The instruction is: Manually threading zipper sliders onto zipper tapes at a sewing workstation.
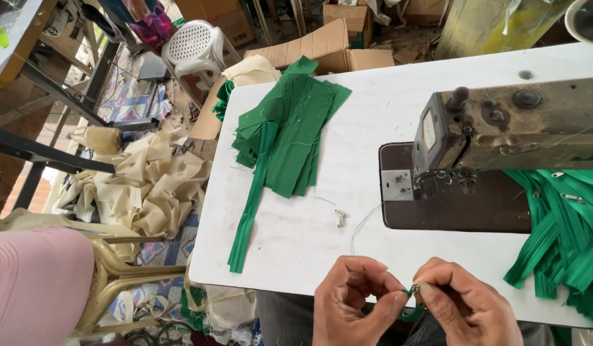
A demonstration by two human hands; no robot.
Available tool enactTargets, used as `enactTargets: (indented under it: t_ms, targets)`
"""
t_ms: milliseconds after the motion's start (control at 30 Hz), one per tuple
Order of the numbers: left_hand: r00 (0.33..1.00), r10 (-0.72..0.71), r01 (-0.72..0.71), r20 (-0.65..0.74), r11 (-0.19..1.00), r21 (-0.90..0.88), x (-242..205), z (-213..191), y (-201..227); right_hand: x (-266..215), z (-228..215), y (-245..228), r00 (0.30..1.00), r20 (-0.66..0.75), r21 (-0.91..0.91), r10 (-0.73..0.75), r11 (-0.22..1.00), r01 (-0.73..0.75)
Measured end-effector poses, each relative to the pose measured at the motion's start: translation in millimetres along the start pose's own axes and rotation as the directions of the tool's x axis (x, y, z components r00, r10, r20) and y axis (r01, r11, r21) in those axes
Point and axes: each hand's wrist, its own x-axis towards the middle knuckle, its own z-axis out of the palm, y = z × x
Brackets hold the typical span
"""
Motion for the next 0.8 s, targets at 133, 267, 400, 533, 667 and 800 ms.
enactTargets:
  t_ms: [133, 267, 400, 533, 667, 800]
  targets:
    - [0.992, -0.125, 0.123, 0.002, 0.982, 0.139, -3, -4, 11, -2, -3, -3, 0.993, -0.004, -0.114, 0.121, 0.986, -0.121]
    - [0.992, -0.126, 0.124, 0.008, 0.985, 0.124, -2, -8, 6, -5, 2, -9, 0.996, -0.027, -0.221, 0.087, 0.971, -0.091]
    - [0.988, -0.152, 0.151, -0.003, 0.981, 0.120, -1, -9, 7, -5, 5, -14, 0.993, -0.058, -0.289, 0.102, 0.950, -0.114]
    - [0.978, -0.209, 0.210, -0.015, 0.975, 0.069, -2, -9, 11, -6, 5, -14, 0.991, -0.063, -0.287, 0.117, 0.949, -0.130]
    - [0.982, -0.188, 0.190, -0.028, 0.979, 0.077, 0, -9, 9, -3, 2, -15, 0.991, -0.043, -0.344, 0.127, 0.930, -0.134]
    - [0.983, -0.172, 0.176, -0.057, 0.981, 0.086, 0, -7, 9, -3, 1, -11, 0.998, -0.007, -0.337, 0.068, 0.939, -0.067]
